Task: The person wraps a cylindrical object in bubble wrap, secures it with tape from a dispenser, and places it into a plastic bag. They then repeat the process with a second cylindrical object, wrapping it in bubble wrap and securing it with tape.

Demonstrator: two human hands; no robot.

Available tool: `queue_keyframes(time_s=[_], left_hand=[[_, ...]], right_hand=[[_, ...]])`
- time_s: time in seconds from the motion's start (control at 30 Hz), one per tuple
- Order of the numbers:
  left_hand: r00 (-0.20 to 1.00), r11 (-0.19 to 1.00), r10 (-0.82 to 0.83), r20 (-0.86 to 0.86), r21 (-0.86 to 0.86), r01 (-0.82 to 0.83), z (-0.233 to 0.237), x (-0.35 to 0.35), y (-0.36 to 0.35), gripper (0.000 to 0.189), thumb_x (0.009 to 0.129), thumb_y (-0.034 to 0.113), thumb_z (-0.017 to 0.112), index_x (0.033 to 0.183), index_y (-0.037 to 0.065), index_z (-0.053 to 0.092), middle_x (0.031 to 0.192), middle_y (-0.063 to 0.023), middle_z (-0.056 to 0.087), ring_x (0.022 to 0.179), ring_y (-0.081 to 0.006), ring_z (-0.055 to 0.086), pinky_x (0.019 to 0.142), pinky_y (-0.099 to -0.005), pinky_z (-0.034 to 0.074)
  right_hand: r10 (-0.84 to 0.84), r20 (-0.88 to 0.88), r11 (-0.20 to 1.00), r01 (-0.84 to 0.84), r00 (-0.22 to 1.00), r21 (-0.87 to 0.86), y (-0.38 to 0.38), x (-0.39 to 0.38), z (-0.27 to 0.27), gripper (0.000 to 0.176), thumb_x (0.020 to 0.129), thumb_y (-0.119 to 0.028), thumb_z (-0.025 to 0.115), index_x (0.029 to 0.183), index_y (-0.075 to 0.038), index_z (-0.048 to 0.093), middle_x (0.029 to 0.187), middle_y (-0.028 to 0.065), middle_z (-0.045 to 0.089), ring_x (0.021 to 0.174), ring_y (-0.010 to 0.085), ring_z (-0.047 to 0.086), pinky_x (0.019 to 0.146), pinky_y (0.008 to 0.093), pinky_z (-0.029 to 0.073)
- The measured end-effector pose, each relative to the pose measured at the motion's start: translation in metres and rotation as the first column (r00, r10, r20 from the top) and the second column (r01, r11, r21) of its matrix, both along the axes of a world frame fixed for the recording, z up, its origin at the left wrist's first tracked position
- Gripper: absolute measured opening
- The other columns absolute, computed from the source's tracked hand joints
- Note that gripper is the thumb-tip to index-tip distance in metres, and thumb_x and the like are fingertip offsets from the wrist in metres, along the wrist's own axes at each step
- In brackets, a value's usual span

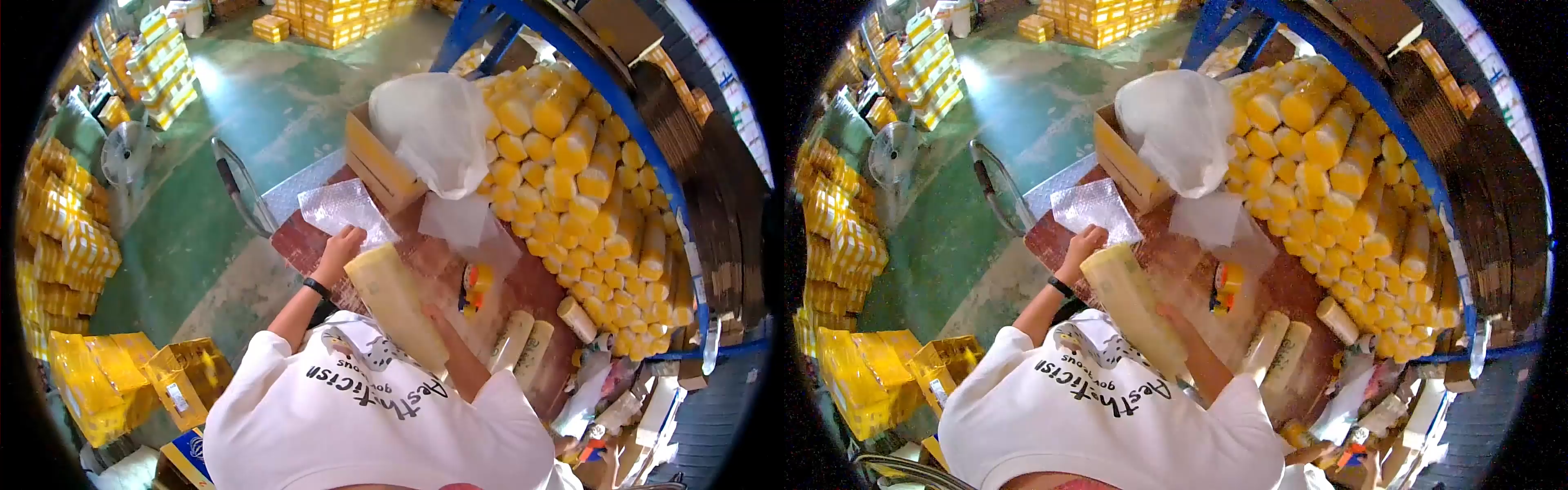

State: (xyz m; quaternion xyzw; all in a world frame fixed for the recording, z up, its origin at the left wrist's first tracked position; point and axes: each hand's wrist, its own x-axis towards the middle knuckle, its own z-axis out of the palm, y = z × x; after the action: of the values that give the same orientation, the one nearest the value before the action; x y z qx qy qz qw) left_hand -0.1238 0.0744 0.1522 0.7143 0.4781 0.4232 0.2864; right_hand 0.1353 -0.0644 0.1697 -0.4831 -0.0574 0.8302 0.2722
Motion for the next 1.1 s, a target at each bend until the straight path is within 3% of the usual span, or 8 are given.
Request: queue_keyframes(time_s=[0.07, 0.2, 0.43, 0.57, 0.73, 0.87, 0.97, 1.1], left_hand=[[0.991, 0.989, -0.122, 0.046, 0.095, 0.117, 0.020, -0.005, -0.015, 0.019, 0.076, -0.001, 0.060, 0.094, 0.005, 0.062, 0.085, -0.0111, 0.057, 0.072, -0.0246, 0.061, 0.064, -0.0310, 0.049], [0.988, 0.997, 0.055, 0.144, -0.057, -0.047, -0.007, -0.016, -0.029, 0.018, 0.073, 0.001, 0.066, 0.090, 0.005, 0.061, 0.090, -0.0104, 0.057, 0.077, -0.0270, 0.061, 0.068, -0.0335, 0.049], [0.924, 0.925, 0.340, -0.172, 0.237, -0.296, 0.000, -0.014, -0.019, 0.012, 0.076, -0.002, 0.058, 0.080, 0.001, 0.048, 0.080, -0.0125, 0.050, 0.076, -0.0329, 0.054, 0.063, -0.0409, 0.044], [0.948, 0.852, 0.200, -0.246, 0.522, -0.044, 0.046, -0.025, -0.017, 0.017, 0.065, -0.005, 0.056, 0.079, 0.003, 0.052, 0.090, -0.0111, 0.053, 0.080, -0.0291, 0.052, 0.066, -0.0388, 0.046], [0.909, 0.853, 0.026, -0.416, 0.484, 0.197, 0.057, -0.024, -0.017, 0.041, 0.065, -0.003, 0.058, 0.105, 0.005, 0.063, 0.116, -0.0101, 0.057, 0.100, -0.0279, 0.054, 0.082, -0.0366, 0.049], [0.992, 0.923, 0.002, -0.122, 0.381, 0.045, 0.082, 0.004, -0.034, 0.033, 0.077, -0.006, 0.059, 0.108, 0.002, 0.062, 0.112, -0.0098, 0.060, 0.094, -0.0265, 0.058, 0.081, -0.0343, 0.049], [0.961, 0.998, -0.058, 0.269, -0.010, 0.063, 0.110, 0.007, -0.040, 0.030, 0.081, -0.007, 0.056, 0.108, 0.003, 0.064, 0.111, -0.0110, 0.062, 0.090, -0.0225, 0.061, 0.077, -0.0298, 0.049], [0.946, 0.995, -0.094, 0.311, 0.044, 0.084, 0.120, 0.008, -0.046, 0.028, 0.087, -0.008, 0.048, 0.107, 0.001, 0.065, 0.110, -0.0091, 0.062, 0.095, -0.0152, 0.060, 0.079, -0.0256, 0.047]], right_hand=[[-0.001, 0.044, 1.000, 0.001, 0.999, -0.004, -0.010, -0.005, 0.003, 0.045, 0.083, -0.045, 0.059, 0.111, -0.010, 0.062, 0.094, 0.0065, 0.066, 0.078, 0.0176, 0.062, 0.071, 0.0332, 0.051], [-0.001, 0.185, 0.999, -0.008, 0.983, 0.050, -0.013, -0.019, 0.029, 0.057, 0.082, -0.050, 0.056, 0.120, -0.008, 0.058, 0.105, 0.0081, 0.066, 0.087, 0.0207, 0.064, 0.078, 0.0352, 0.051], [-0.083, 0.030, 0.961, 0.072, 0.996, 0.268, 0.004, -0.015, -0.025, 0.059, 0.083, -0.051, 0.053, 0.122, -0.007, 0.056, 0.110, 0.0109, 0.064, 0.093, 0.0232, 0.063, 0.083, 0.0364, 0.051], [-0.134, -0.180, 0.903, 0.195, 0.974, 0.383, 0.044, -0.015, -0.029, 0.059, 0.083, -0.049, 0.056, 0.123, -0.005, 0.055, 0.112, 0.0111, 0.063, 0.096, 0.0228, 0.063, 0.085, 0.0366, 0.051], [-0.103, -0.341, 0.857, 0.258, 0.934, 0.447, 0.054, -0.018, -0.038, 0.058, 0.083, -0.046, 0.058, 0.123, -0.004, 0.054, 0.116, 0.0113, 0.062, 0.100, 0.0222, 0.062, 0.087, 0.0370, 0.051], [-0.020, -0.298, 0.838, 0.178, 0.954, 0.515, 0.040, -0.015, -0.034, 0.058, 0.084, -0.044, 0.060, 0.125, -0.003, 0.053, 0.118, 0.0110, 0.061, 0.103, 0.0217, 0.061, 0.089, 0.0373, 0.051], [0.016, -0.232, 0.856, 0.106, 0.973, 0.505, 0.033, -0.023, -0.011, 0.058, 0.088, -0.046, 0.052, 0.126, -0.003, 0.052, 0.120, 0.0128, 0.060, 0.105, 0.0247, 0.061, 0.090, 0.0389, 0.050], [-0.026, -0.082, 0.844, 0.066, 0.996, 0.532, 0.033, -0.034, 0.005, 0.054, 0.092, -0.044, 0.048, 0.127, -0.004, 0.051, 0.121, 0.0119, 0.060, 0.105, 0.0240, 0.061, 0.089, 0.0384, 0.051]])
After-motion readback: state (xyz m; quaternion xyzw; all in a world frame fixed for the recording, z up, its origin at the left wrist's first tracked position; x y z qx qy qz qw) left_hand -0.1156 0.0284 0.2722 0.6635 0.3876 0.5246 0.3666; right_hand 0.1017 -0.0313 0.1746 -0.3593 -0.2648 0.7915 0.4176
